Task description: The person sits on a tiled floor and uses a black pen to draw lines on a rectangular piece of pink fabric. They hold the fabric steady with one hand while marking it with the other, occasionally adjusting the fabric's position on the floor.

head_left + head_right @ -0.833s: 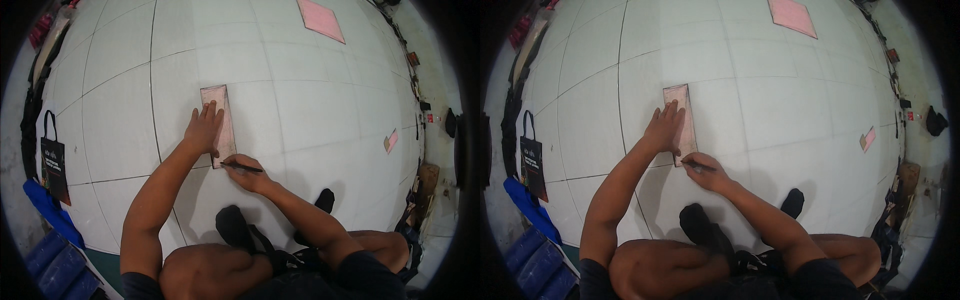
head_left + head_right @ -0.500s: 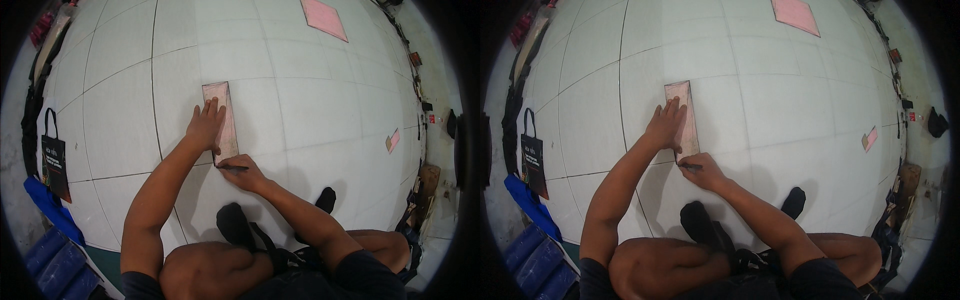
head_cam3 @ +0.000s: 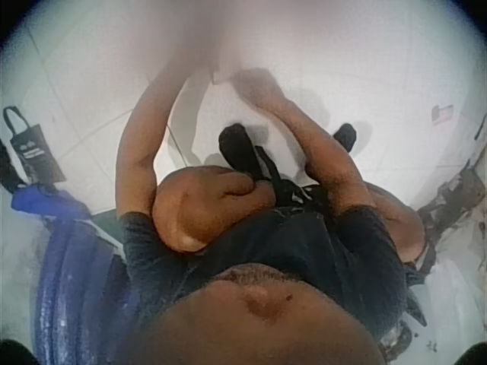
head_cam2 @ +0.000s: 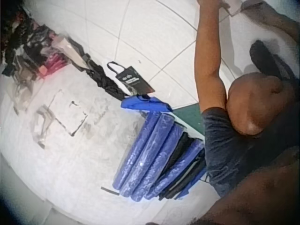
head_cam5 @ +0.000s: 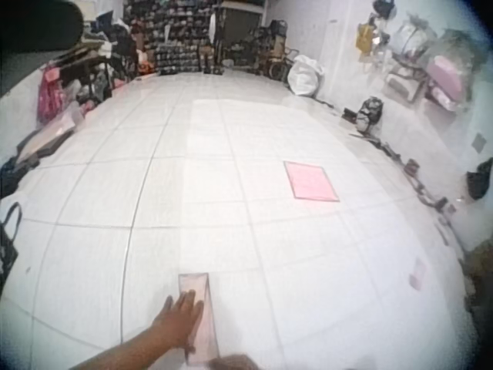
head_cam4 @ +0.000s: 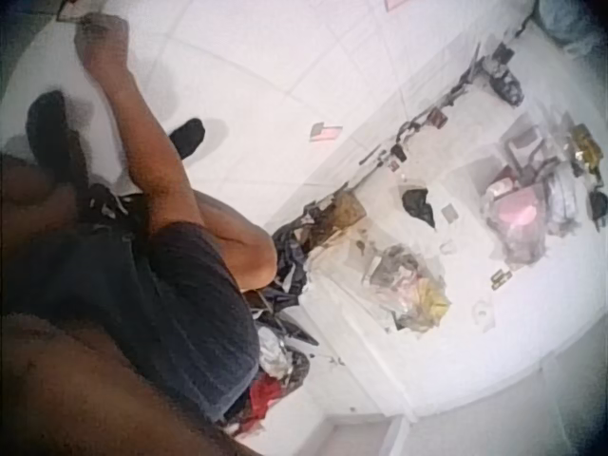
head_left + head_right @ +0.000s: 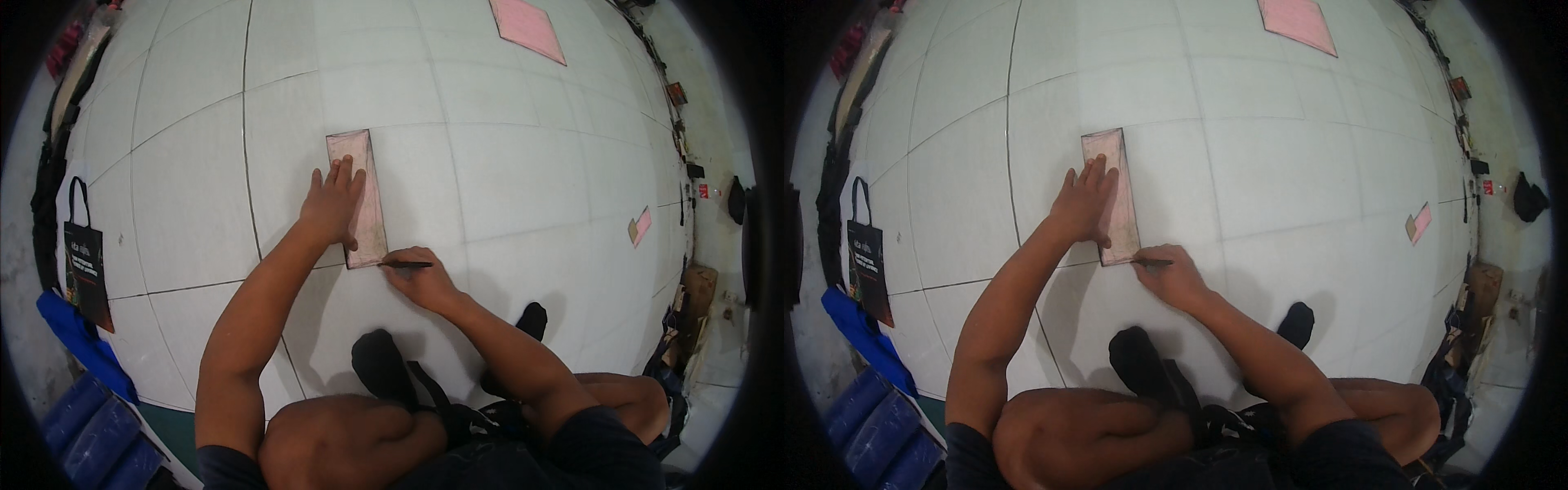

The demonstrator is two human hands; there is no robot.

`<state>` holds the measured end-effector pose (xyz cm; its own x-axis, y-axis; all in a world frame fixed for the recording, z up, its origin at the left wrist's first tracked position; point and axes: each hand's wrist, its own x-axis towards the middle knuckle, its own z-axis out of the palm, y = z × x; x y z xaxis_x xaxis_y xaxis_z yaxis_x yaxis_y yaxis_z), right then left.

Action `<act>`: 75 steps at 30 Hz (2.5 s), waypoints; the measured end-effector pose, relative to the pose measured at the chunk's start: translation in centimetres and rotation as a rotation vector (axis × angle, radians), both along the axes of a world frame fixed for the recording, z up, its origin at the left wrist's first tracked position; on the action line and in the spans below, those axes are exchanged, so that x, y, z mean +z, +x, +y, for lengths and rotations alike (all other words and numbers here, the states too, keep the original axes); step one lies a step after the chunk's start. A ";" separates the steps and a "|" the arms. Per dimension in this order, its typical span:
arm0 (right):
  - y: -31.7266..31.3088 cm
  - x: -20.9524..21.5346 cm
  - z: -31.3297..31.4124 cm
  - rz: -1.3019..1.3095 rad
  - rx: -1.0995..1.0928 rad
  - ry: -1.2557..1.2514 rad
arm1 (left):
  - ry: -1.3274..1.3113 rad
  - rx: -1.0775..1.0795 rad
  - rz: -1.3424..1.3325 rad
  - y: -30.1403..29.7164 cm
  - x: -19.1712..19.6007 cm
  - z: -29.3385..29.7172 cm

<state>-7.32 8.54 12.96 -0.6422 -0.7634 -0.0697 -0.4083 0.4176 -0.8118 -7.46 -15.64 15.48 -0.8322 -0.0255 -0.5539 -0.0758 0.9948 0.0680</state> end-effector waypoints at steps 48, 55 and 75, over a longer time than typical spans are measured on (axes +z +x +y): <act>-3.4 0.5 1.0 0.363 0.432 -0.004 | 0.010 0.075 -0.022 -0.7 0.8 0.6; -4.6 2.9 2.3 0.129 0.086 -0.055 | 0.060 0.102 -0.032 -0.5 1.2 0.6; -1.9 -2.6 4.9 0.291 -0.072 0.161 | 0.296 -0.006 0.358 -2.5 -3.4 1.7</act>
<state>-9.26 13.48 10.40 -0.7045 -0.7097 0.0087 -0.5783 0.5669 -0.5866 -10.00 -13.93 12.10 -0.9720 0.0963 -0.2143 0.0104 0.9289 0.3703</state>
